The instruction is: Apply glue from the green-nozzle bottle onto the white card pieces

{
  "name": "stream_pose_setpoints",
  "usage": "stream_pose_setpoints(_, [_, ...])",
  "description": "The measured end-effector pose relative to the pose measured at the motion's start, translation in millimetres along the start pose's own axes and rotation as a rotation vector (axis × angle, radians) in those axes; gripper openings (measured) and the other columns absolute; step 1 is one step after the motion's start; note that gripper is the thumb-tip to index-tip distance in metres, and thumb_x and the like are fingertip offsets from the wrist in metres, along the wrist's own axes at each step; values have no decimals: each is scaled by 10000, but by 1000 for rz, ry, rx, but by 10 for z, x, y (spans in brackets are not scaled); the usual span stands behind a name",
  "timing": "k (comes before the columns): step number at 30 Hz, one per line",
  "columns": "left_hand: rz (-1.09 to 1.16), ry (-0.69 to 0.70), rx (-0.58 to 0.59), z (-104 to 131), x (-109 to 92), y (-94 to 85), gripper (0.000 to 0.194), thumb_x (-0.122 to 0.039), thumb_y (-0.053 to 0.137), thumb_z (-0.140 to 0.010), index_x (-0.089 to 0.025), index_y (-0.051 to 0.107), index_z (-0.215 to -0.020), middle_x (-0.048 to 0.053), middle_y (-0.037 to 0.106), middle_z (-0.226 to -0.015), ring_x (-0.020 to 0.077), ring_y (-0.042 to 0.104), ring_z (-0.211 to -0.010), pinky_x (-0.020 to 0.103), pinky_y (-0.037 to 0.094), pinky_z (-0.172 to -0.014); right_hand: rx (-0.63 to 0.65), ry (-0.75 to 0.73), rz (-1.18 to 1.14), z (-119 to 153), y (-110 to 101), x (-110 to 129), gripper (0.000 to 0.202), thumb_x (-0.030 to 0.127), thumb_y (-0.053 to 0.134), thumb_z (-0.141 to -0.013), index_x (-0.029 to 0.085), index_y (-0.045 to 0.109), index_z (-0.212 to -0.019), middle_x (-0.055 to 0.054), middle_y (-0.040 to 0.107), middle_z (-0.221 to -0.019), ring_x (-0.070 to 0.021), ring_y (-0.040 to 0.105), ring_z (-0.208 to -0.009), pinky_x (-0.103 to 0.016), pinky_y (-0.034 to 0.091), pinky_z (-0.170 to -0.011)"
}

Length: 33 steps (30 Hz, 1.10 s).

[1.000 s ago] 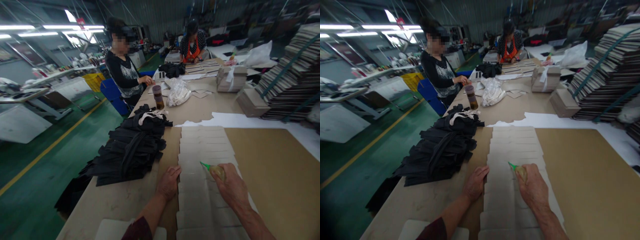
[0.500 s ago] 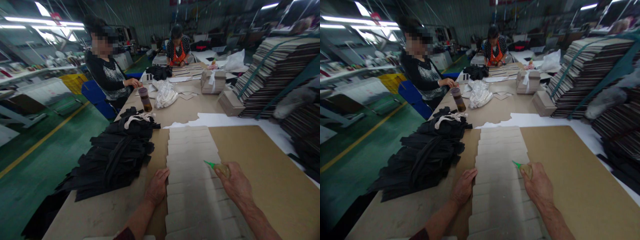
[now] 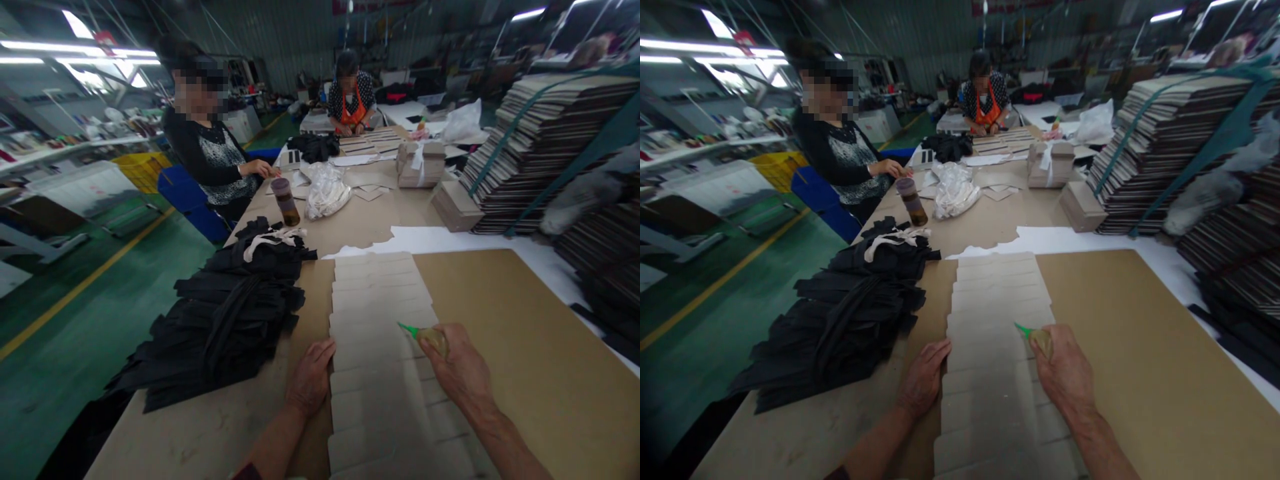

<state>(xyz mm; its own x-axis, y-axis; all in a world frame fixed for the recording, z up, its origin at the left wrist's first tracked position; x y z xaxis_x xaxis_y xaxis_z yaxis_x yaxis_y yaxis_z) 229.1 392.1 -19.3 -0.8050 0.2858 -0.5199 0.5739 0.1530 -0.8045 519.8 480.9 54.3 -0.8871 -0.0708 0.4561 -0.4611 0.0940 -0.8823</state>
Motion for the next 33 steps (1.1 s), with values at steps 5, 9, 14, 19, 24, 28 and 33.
stream_pose_setpoints(5, [11, -3, -7, 3, -2, 3, 537, 0, 370, -838, -172, 522, -1324, 97, 561, -1337, 212, 493, -1229, 474, 427, -1092, 8, 19, 14, -25, -32, -84, 368, 548, 468, -864, 216, 564, -991, -30, 592, -966, -144, 556, -753, -260, 375, -640])
stream_pose_setpoints(9, [-1, -13, 4, 6, -2, 16, 541, 0, 371, -842, -166, 510, -1338, 106, 552, -1345, 214, 489, -1230, 464, 443, -1075, 56, -84, -62, 69, 172, 383, 315, 499, 448, -896, 213, 564, -960, -27, 576, -944, -141, 558, -775, -255, 376, -649])
stream_pose_setpoints(14, [-9, -17, 18, 15, -7, 27, 534, -7, 370, -839, -159, 518, -1328, 117, 551, -1343, 222, 488, -1234, 481, 433, -1079, 126, -172, -195, 205, 411, 903, 215, 416, 477, -888, 222, 560, -926, -22, 561, -919, -149, 544, -822, -255, 391, -682])
stream_pose_setpoints(19, [-2, -23, 28, 18, -12, 36, 543, -3, 381, -829, -148, 510, -1337, 113, 540, -1358, 227, 477, -1242, 489, 401, -1107, 209, 4, -425, 168, 539, 697, 352, 527, 546, -810, 220, 557, -981, -19, 597, -926, -152, 560, -817, -265, 439, -714])
stream_pose_setpoints(24, [7, -31, 27, 16, -22, 26, 532, -3, 377, -838, -145, 511, -1332, 106, 543, -1354, 215, 480, -1240, 461, 410, -1108, 102, 310, -562, 31, 402, -37, 531, 636, 614, -679, 218, 575, -1004, -20, 638, -885, -183, 587, -811, -291, 458, -712])
stream_pose_setpoints(28, [7, -38, 19, 18, -18, 24, 527, -3, 368, -841, -153, 517, -1324, 103, 554, -1341, 215, 489, -1233, 462, 427, -1097, -19, 422, -503, -111, 164, -455, 568, 648, 628, -637, 208, 585, -994, -41, 639, -877, -209, 587, -797, -324, 453, -702])
stream_pose_setpoints(33, [2, -27, 14, 12, -26, 3, 560, 6, 366, -820, -167, 507, -1334, 101, 551, -1348, 217, 494, -1235, 461, 432, -1096, -104, 432, -399, -295, -50, -688, 505, 607, 618, -679, 210, 577, -988, -52, 641, -888, -217, 581, -796, -340, 439, -702])
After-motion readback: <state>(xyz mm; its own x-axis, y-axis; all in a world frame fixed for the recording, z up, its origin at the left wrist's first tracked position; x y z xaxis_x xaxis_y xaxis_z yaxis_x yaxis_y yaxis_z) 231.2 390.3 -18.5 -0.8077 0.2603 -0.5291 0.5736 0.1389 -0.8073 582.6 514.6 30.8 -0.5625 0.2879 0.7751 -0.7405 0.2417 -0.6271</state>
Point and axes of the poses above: each hand's wrist, its own z-axis away from the middle knuckle, its own y-axis out of the palm, x = y × z, the point moved 10 cm from there along -z, towards the middle knuckle
